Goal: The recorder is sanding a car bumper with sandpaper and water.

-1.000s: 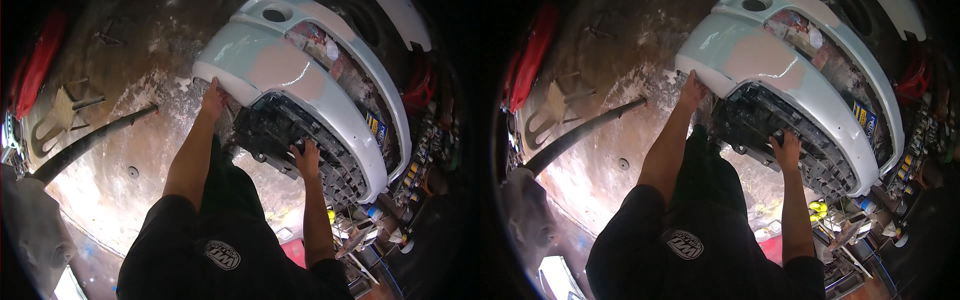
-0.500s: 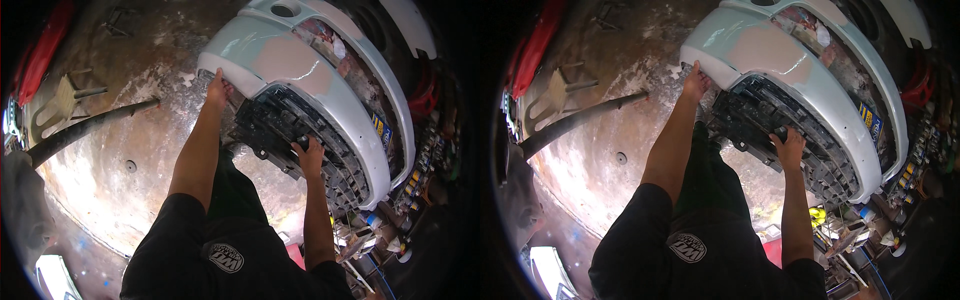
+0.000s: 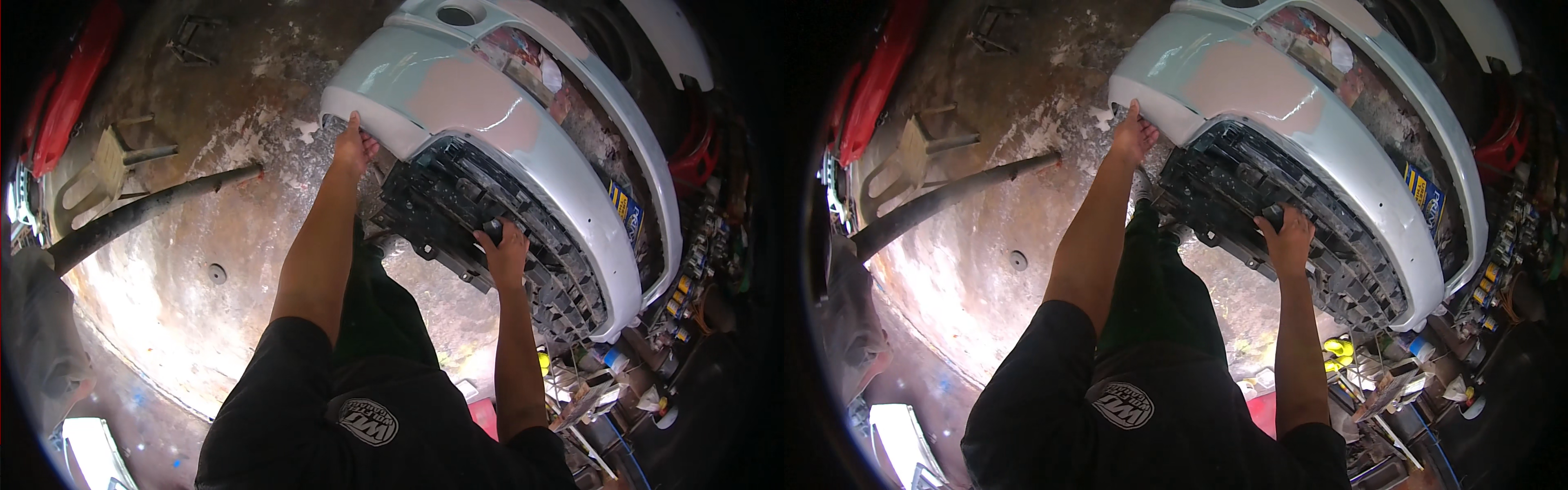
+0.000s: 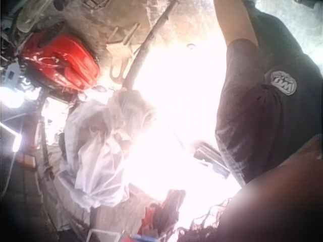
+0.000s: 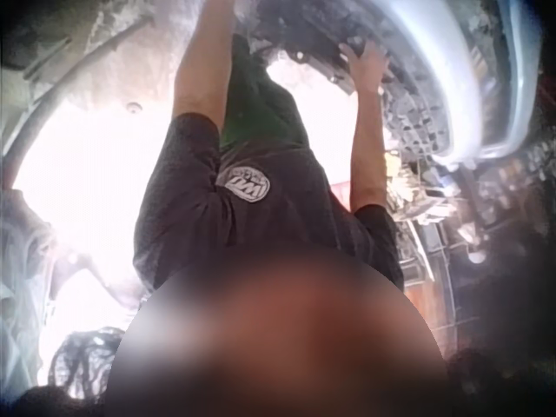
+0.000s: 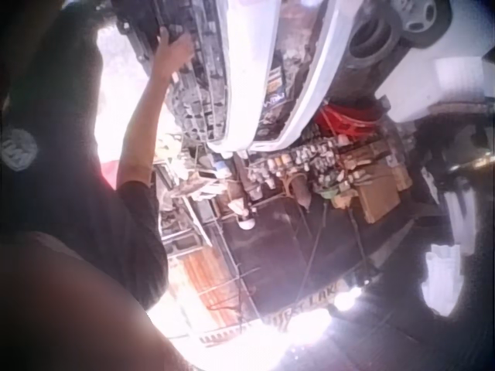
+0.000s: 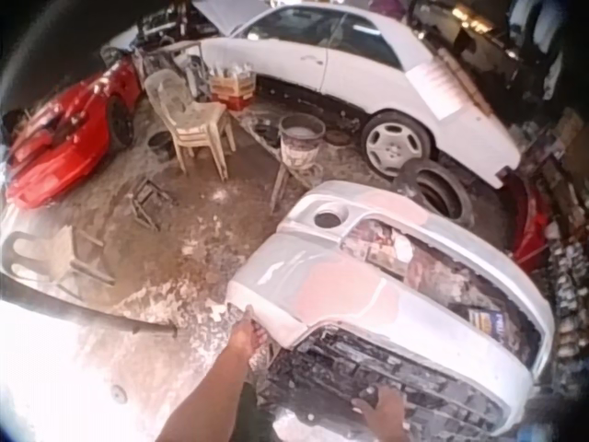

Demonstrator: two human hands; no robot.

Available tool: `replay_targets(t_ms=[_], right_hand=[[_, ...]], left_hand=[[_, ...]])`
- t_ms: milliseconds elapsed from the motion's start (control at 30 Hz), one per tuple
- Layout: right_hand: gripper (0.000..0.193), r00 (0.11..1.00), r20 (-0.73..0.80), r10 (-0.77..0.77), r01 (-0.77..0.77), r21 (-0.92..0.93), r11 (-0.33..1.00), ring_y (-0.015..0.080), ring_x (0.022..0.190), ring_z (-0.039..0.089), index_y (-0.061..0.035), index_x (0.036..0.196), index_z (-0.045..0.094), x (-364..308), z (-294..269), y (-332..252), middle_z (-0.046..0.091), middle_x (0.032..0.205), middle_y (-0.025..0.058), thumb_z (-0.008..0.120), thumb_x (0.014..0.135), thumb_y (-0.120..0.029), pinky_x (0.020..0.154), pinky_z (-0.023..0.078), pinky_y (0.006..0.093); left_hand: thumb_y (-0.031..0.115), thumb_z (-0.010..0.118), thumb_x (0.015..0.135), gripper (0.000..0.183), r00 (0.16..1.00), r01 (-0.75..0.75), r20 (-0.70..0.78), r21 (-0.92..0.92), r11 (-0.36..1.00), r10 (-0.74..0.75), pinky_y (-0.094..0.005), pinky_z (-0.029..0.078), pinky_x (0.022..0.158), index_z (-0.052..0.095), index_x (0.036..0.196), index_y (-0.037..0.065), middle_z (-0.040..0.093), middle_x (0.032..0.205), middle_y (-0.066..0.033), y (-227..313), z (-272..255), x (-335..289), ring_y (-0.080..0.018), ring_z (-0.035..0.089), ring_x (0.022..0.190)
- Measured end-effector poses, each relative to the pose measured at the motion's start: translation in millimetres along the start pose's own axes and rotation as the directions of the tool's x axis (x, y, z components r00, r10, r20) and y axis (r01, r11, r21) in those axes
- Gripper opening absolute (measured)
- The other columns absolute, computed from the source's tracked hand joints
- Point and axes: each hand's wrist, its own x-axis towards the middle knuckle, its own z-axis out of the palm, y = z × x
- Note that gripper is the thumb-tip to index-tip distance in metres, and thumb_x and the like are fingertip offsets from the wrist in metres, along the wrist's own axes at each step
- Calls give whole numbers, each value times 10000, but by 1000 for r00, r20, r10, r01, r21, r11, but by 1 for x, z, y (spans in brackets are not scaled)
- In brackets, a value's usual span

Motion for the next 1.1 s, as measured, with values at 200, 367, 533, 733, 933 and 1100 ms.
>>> replay_targets(t_ms=[200, 367, 533, 733, 933, 1100], right_hand=[[526, 1000, -11, -6, 7, 11, 1000, 358, 1082, 631, -32, 1170, 654, 0, 3, 3, 691, 1100, 186, 820, 810, -379, 1017, 393, 469], [532, 1000, -20, 9, -9, 21, 1000, 361, 1073, 637, -28, 1158, 656, -2, -1, 6, 696, 1084, 194, 827, 801, -383, 1024, 393, 469], [535, 1000, -21, -7, 7, 28, 1000, 361, 1072, 639, -28, 1161, 653, 0, 1, 3, 697, 1082, 195, 825, 804, -388, 1026, 394, 473], [537, 1000, -27, -11, 11, 13, 1000, 364, 1072, 638, -27, 1165, 654, -1, 1, 4, 697, 1082, 196, 823, 806, -389, 1024, 395, 475], [534, 1000, -20, 4, -4, 17, 1000, 368, 1066, 640, -22, 1166, 658, 0, -2, 1, 699, 1078, 200, 814, 813, -392, 1024, 392, 477], [534, 1000, -8, 22, -22, 17, 1000, 367, 1072, 640, -22, 1163, 661, 0, -2, 0, 701, 1084, 200, 811, 813, -396, 1035, 386, 474]], left_hand=[[421, 727, 942, 505, 925, -368, 18, 293, 882, 380, -395, 527, 816, 585, 1216, 22, 597, 1043, -89, -24, -4, -54, -215, 612, 969], [255, 710, 929, 366, 435, -818, 735, 564, -112, 519, -444, 523, 823, 665, 1238, 66, 602, 1067, -170, -29, 13, -148, -358, 622, 950], [275, 695, 926, 379, 420, -708, 750, 623, -334, 510, -458, 529, 807, 680, 1269, 116, 603, 1053, -158, -27, 8, -146, -372, 611, 926], [295, 676, 930, 363, 436, -676, 722, 657, -333, 538, -461, 540, 813, 694, 1250, 124, 611, 1026, -151, -36, 6, -146, -348, 618, 951], [265, 681, 922, 329, 517, -711, 618, 696, -105, 592, -463, 527, 878, 718, 1200, 94, 641, 1027, -180, -40, 5, -141, -378, 617, 1022], [242, 695, 913, 327, 544, -741, 597, 671, 4, 589, -468, 507, 903, 720, 1196, 79, 635, 1015, -193, -46, 0, -137, -389, 611, 1015]])
